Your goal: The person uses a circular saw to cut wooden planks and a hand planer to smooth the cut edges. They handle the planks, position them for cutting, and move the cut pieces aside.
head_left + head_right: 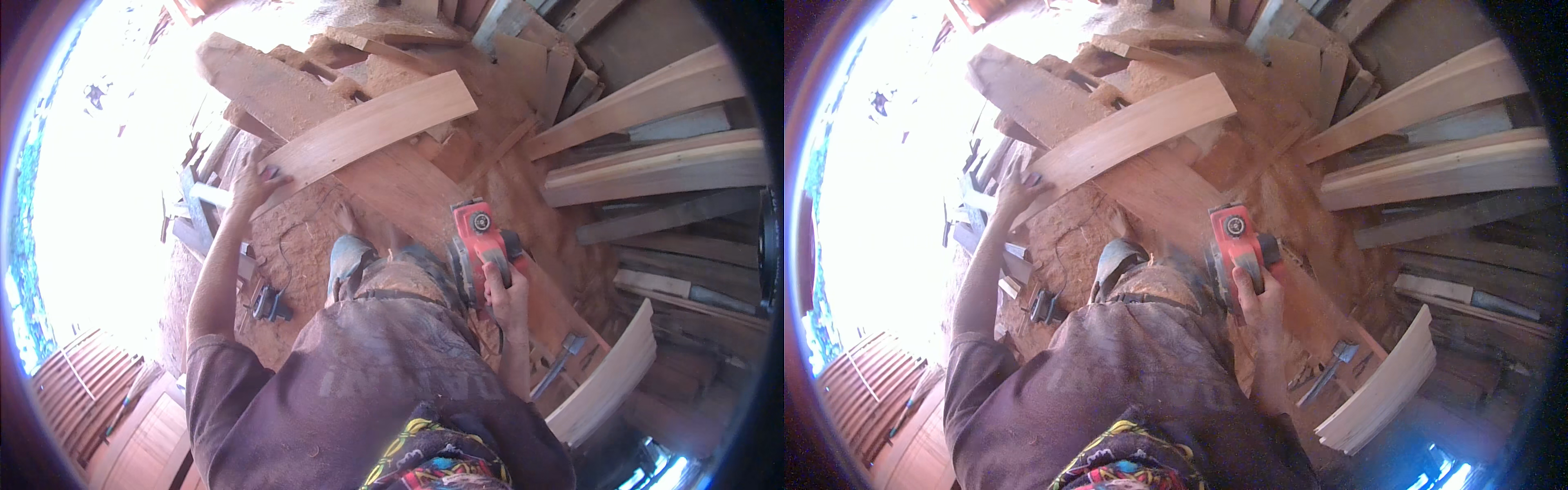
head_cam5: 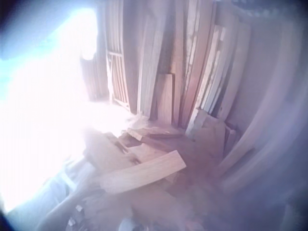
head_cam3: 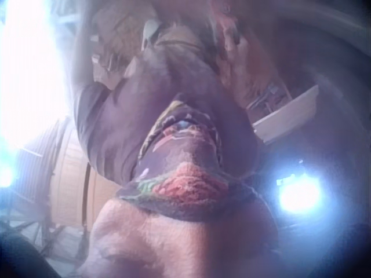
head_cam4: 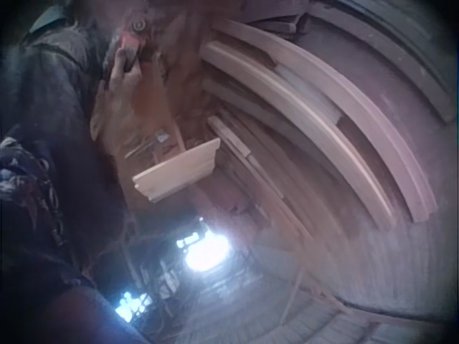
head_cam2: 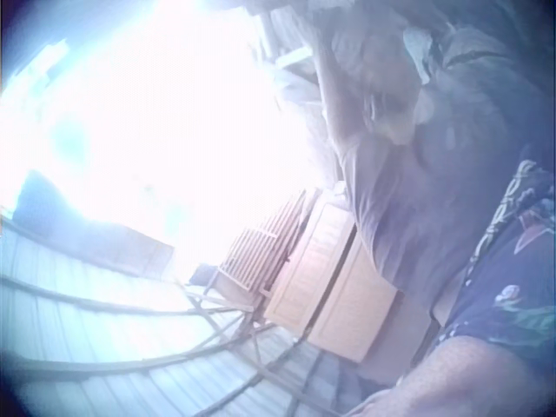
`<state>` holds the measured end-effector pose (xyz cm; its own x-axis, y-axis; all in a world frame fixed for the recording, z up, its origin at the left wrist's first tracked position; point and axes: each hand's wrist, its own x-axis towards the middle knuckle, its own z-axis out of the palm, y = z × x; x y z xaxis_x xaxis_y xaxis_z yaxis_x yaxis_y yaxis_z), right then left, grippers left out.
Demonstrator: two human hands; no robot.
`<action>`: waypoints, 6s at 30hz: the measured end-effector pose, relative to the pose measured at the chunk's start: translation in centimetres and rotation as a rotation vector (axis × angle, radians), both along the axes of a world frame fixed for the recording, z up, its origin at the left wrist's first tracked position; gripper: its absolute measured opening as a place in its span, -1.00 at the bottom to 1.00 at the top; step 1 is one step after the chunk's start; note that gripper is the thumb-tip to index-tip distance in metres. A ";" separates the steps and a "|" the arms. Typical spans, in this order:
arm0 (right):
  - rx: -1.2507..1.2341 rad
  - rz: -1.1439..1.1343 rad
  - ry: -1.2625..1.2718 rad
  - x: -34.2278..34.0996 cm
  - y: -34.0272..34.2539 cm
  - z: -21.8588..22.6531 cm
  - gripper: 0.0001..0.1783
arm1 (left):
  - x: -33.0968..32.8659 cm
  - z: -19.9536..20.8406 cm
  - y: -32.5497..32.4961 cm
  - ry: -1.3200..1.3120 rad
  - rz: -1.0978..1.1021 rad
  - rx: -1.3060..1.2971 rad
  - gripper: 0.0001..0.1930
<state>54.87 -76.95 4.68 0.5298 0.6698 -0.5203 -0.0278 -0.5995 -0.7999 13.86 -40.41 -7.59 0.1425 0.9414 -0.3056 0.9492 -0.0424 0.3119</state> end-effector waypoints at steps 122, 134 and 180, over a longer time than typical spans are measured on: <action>-0.096 0.666 -0.007 -4.5 19.8 -1.1 -0.49 | -1.9 0.0 -22.4 -1.286 1.139 0.145 -0.67; 0.151 0.717 0.104 -15.6 39.5 -2.3 -0.50 | -4.5 -1.6 -24.7 -1.303 1.371 0.266 -0.67; -0.119 0.648 -0.068 -0.5 9.8 1.3 -0.34 | 9.1 4.5 -19.1 -1.259 0.405 -0.096 -0.69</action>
<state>54.40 -67.10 5.96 0.0728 0.8042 -0.5898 0.4166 -0.5619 -0.7147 22.95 -59.48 -3.14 0.0916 0.9665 -0.2396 -0.0479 0.2446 0.9684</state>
